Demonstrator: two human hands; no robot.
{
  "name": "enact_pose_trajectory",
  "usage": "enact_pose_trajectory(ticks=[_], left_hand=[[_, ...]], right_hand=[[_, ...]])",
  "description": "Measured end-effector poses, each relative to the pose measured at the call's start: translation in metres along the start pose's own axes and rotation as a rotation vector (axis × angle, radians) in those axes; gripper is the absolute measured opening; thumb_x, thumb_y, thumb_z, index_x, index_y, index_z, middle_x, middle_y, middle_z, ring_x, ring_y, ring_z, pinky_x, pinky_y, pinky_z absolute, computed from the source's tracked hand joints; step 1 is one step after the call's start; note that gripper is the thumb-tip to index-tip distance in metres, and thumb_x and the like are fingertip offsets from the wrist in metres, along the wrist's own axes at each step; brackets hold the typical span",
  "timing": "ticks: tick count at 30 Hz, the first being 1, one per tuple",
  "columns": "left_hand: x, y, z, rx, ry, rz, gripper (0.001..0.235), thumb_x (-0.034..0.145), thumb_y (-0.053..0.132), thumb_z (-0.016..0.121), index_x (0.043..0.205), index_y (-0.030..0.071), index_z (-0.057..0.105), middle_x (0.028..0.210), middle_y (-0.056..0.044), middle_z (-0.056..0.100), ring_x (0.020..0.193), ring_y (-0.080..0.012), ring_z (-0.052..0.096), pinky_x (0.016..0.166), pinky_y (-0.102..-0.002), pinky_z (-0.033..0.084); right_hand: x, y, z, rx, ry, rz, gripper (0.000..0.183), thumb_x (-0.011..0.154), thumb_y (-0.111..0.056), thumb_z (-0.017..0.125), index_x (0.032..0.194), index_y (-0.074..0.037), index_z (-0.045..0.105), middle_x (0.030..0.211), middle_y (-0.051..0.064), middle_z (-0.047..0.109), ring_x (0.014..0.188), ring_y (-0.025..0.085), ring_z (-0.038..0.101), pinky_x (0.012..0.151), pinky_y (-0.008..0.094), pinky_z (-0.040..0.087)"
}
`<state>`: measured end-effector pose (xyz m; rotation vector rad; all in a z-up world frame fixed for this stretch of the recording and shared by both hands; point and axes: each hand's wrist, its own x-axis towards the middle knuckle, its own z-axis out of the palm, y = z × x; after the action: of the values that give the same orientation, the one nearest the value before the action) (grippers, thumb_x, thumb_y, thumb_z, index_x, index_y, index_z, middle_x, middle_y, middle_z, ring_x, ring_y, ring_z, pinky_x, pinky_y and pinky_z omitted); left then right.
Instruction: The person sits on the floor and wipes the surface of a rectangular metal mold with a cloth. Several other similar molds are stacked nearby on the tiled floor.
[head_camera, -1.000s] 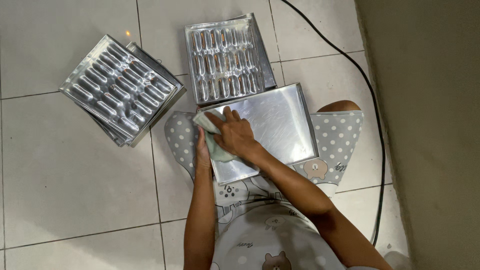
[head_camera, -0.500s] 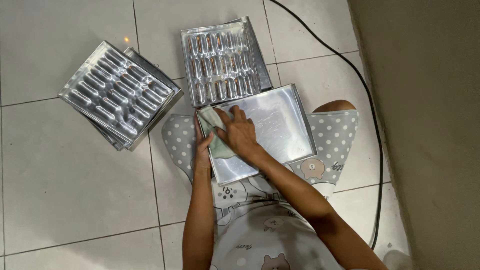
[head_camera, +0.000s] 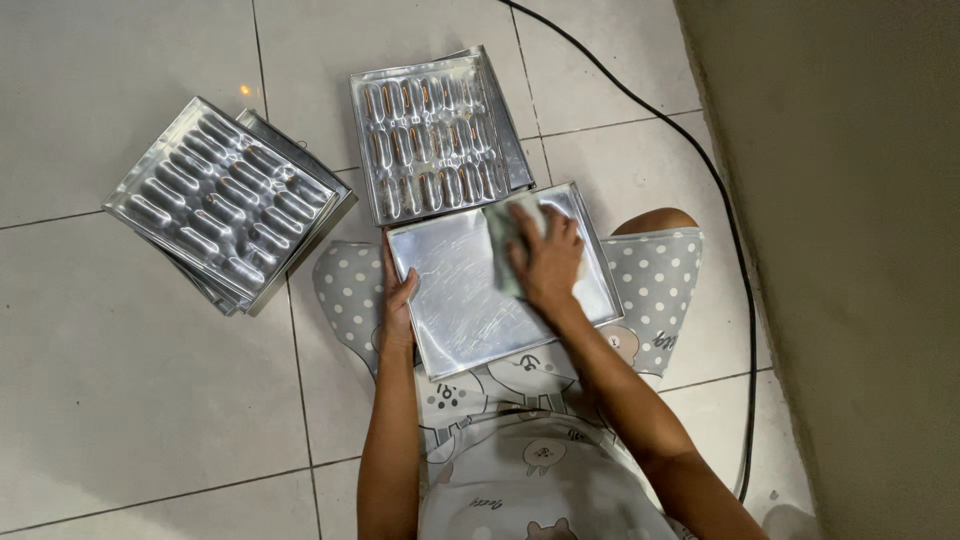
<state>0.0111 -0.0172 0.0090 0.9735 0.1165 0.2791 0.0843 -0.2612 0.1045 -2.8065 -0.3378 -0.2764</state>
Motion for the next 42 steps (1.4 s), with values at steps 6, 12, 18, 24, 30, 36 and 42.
enact_pose_trajectory(ticks=[6, 12, 18, 24, 30, 36, 42], left_hand=[[-0.005, -0.017, -0.032, 0.053, 0.05, -0.07, 0.077, 0.106, 0.056, 0.045, 0.168, 0.029, 0.007, 0.166, -0.009, 0.036, 0.148, -0.023, 0.039, 0.128, -0.047, 0.026], [-0.016, 0.015, 0.019, -0.019, 0.018, -0.043, 0.078, 0.106, 0.038, 0.053, 0.169, 0.027, 0.009, 0.174, -0.003, 0.02, 0.154, -0.0188, 0.03, 0.129, -0.044, 0.022], [-0.007, 0.014, 0.009, -0.082, -0.004, -0.068, 0.087, 0.101, 0.019, 0.062, 0.169, 0.028, 0.01, 0.173, -0.005, 0.024, 0.156, -0.0238, 0.028, 0.129, -0.049, 0.023], [0.002, 0.001, 0.001, -0.082, 0.047, -0.041, 0.077, 0.102, 0.023, 0.062, 0.167, 0.027, 0.02, 0.167, -0.001, 0.037, 0.149, -0.0158, 0.04, 0.128, -0.042, 0.028], [0.001, -0.077, -0.082, -0.292, 0.216, -0.254, 0.061, 0.104, 0.045, 0.053, 0.162, 0.036, 0.036, 0.155, -0.01, 0.054, 0.137, -0.0266, 0.058, 0.121, -0.051, 0.038], [-0.007, 0.029, 0.033, -0.075, 0.245, -0.222, 0.068, 0.094, 0.017, 0.069, 0.157, 0.027, 0.046, 0.136, -0.007, 0.069, 0.116, -0.0212, 0.07, 0.102, -0.04, 0.055], [-0.009, 0.04, 0.046, -0.107, 0.194, -0.207, 0.075, 0.087, 0.009, 0.073, 0.155, 0.026, 0.047, 0.134, -0.009, 0.069, 0.116, -0.024, 0.07, 0.102, -0.045, 0.055]], right_hand=[[-0.051, -0.113, 0.006, 0.169, -0.098, -0.35, 0.065, 0.089, -0.057, 0.062, 0.151, -0.042, 0.05, 0.15, 0.019, 0.042, 0.131, 0.045, 0.044, 0.094, 0.061, 0.043], [-0.04, -0.08, 0.002, 0.171, -0.19, -0.283, 0.055, 0.092, -0.049, 0.058, 0.147, -0.042, 0.054, 0.151, 0.016, 0.041, 0.128, 0.045, 0.046, 0.09, 0.061, 0.048], [-0.003, 0.027, -0.004, -0.076, -0.106, 0.037, 0.049, 0.09, -0.052, 0.066, 0.139, -0.046, 0.062, 0.144, 0.01, 0.047, 0.123, 0.039, 0.05, 0.083, 0.057, 0.053], [-0.02, -0.014, 0.009, 0.013, -0.089, -0.03, 0.05, 0.092, -0.047, 0.063, 0.142, -0.041, 0.06, 0.143, 0.013, 0.047, 0.123, 0.041, 0.049, 0.086, 0.055, 0.052], [-0.057, -0.116, 0.001, 0.178, -0.109, -0.376, 0.047, 0.092, -0.047, 0.056, 0.139, -0.044, 0.06, 0.148, 0.011, 0.047, 0.127, 0.039, 0.047, 0.09, 0.057, 0.047], [-0.018, -0.059, 0.011, 0.172, -0.152, -0.231, 0.05, 0.09, -0.047, 0.059, 0.139, -0.041, 0.059, 0.148, 0.01, 0.047, 0.124, 0.041, 0.052, 0.093, 0.06, 0.049], [0.003, 0.045, 0.005, -0.1, -0.066, 0.0, 0.046, 0.089, -0.045, 0.067, 0.135, -0.041, 0.064, 0.14, 0.008, 0.052, 0.12, 0.037, 0.053, 0.087, 0.055, 0.05]])
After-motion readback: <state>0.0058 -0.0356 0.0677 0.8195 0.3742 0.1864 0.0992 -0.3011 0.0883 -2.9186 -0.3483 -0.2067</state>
